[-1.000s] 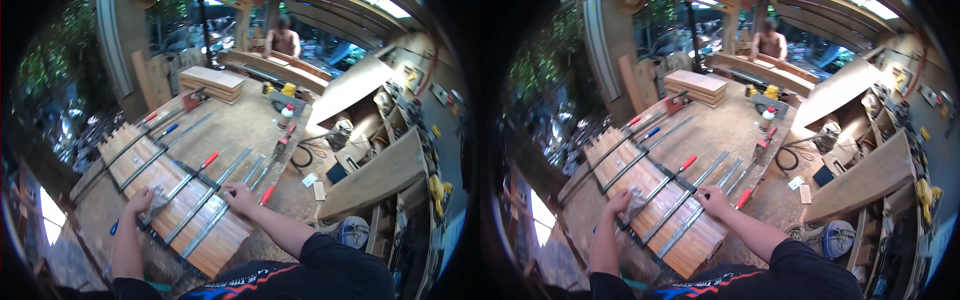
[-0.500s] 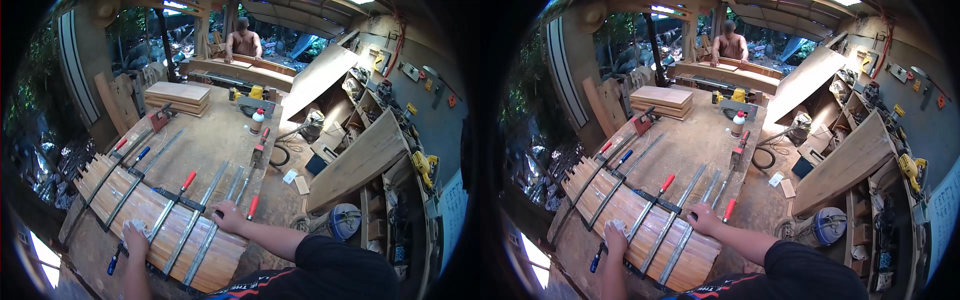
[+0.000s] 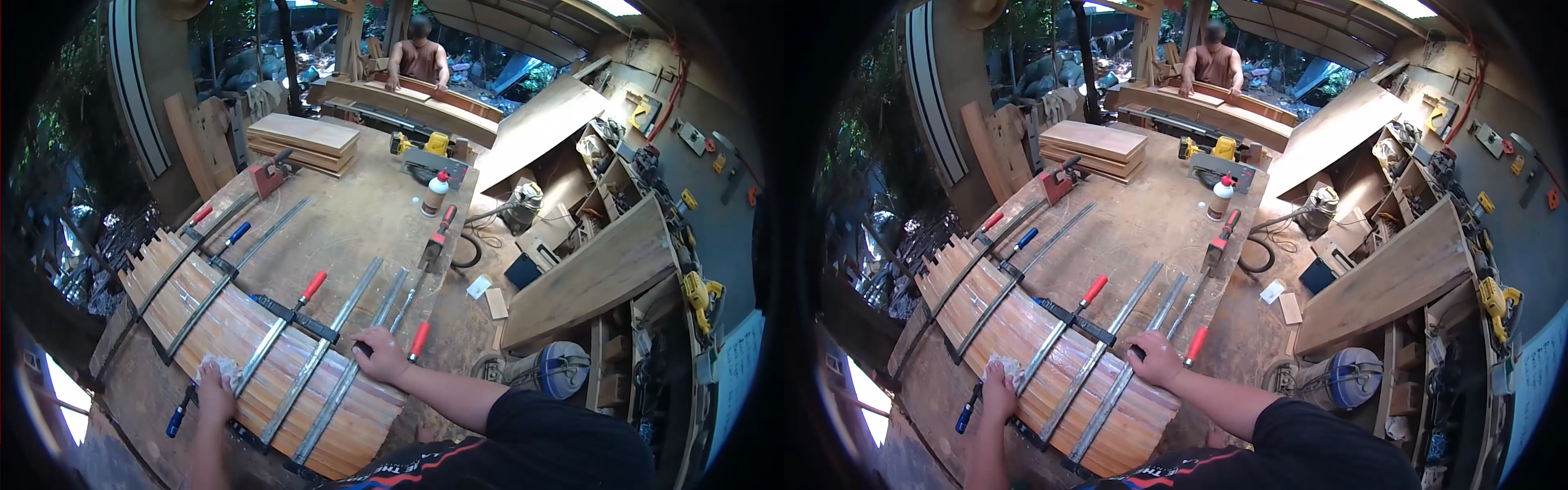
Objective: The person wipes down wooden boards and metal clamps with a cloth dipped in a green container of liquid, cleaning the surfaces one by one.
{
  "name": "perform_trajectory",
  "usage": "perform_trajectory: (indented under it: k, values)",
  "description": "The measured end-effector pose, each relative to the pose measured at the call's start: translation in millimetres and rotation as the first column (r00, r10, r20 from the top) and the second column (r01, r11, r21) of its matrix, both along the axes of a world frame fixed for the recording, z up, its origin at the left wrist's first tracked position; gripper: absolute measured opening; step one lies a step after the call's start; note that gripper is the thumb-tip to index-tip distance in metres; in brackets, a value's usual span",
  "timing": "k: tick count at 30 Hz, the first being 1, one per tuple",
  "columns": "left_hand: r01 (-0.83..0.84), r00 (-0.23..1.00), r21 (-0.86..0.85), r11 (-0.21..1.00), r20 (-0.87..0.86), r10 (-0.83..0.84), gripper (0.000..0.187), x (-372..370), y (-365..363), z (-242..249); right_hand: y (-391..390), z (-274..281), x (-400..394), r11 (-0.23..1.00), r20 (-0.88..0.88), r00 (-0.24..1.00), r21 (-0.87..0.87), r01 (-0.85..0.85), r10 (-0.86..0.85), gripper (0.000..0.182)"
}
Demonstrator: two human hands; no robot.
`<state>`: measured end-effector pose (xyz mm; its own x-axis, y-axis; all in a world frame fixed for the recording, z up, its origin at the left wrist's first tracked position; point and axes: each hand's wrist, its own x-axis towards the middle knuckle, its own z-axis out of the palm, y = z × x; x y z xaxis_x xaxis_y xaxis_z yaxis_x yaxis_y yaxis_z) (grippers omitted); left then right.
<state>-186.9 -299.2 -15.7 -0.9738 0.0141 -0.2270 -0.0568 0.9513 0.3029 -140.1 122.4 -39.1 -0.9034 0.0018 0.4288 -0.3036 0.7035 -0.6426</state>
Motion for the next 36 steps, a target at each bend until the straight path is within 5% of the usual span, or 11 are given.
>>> perform_trajectory:
  k: [4, 5, 8, 11, 17, 20, 24, 26, 30, 33, 36]
  values:
    - [-0.056, 0.982, -0.076, 0.996, -0.182, 0.041, 0.063, -52, -43, -30, -2, 0, 1, 1.0, -0.006, 1.0, -0.025, -0.006, 0.005, 0.024]
    - [-0.148, 0.985, -0.075, 0.986, -0.098, 0.141, 0.065, -62, -29, -15, -3, 0, 0, 1.0, -0.021, 1.0, -0.025, -0.003, 0.002, 0.023]
    - [0.097, 0.994, -0.201, 0.975, -0.023, -0.103, 0.064, -46, 4, -31, -1, 4, -4, 1.0, -0.026, 1.0, 0.001, 0.008, -0.008, 0.022]
    - [0.216, 0.976, -0.008, 0.976, 0.032, -0.216, 0.063, -19, 13, -19, -2, 0, 3, 1.0, 0.002, 1.0, 0.012, 0.021, -0.021, 0.021]
    - [0.148, 0.982, -0.043, 0.988, -0.11, -0.152, 0.059, -81, 5, -2, -5, 2, 3, 1.0, -0.008, 1.0, 0.029, 0.012, -0.012, 0.021]
    - [0.344, 0.929, 0.031, 0.938, -0.155, -0.336, 0.061, -77, 12, -42, -6, 1, 8, 0.999, 0.004, 1.0, 0.032, 0.019, -0.019, 0.02]
    - [0.477, 0.879, 0.211, 0.853, -0.149, -0.454, 0.058, -49, 32, -6, -5, 1, 2, 0.999, -0.024, 0.999, 0.031, 0.04, -0.039, 0.018]
    - [0.548, 0.828, 0.044, 0.835, -0.166, -0.535, 0.056, -67, 25, 7, -4, 1, 0, 0.999, -0.027, 1.0, 0.04, 0.015, -0.014, 0.019]
    - [0.313, 0.917, -0.067, 0.948, -0.241, -0.319, 0.055, -122, 1, -6, -4, -5, -2, 0.997, -0.005, 1.0, 0.077, 0.02, -0.019, 0.019]
    - [0.307, 0.912, -0.082, 0.948, -0.26, -0.318, 0.055, -116, 40, -19, -7, -2, 0, 0.998, -0.051, 0.998, 0.057, 0.038, -0.035, 0.019]
    - [0.576, 0.811, 0.178, 0.798, -0.248, -0.53, 0.055, -81, 74, -14, -7, 3, 0, 0.998, -0.026, 0.999, 0.056, 0.033, -0.031, 0.019]
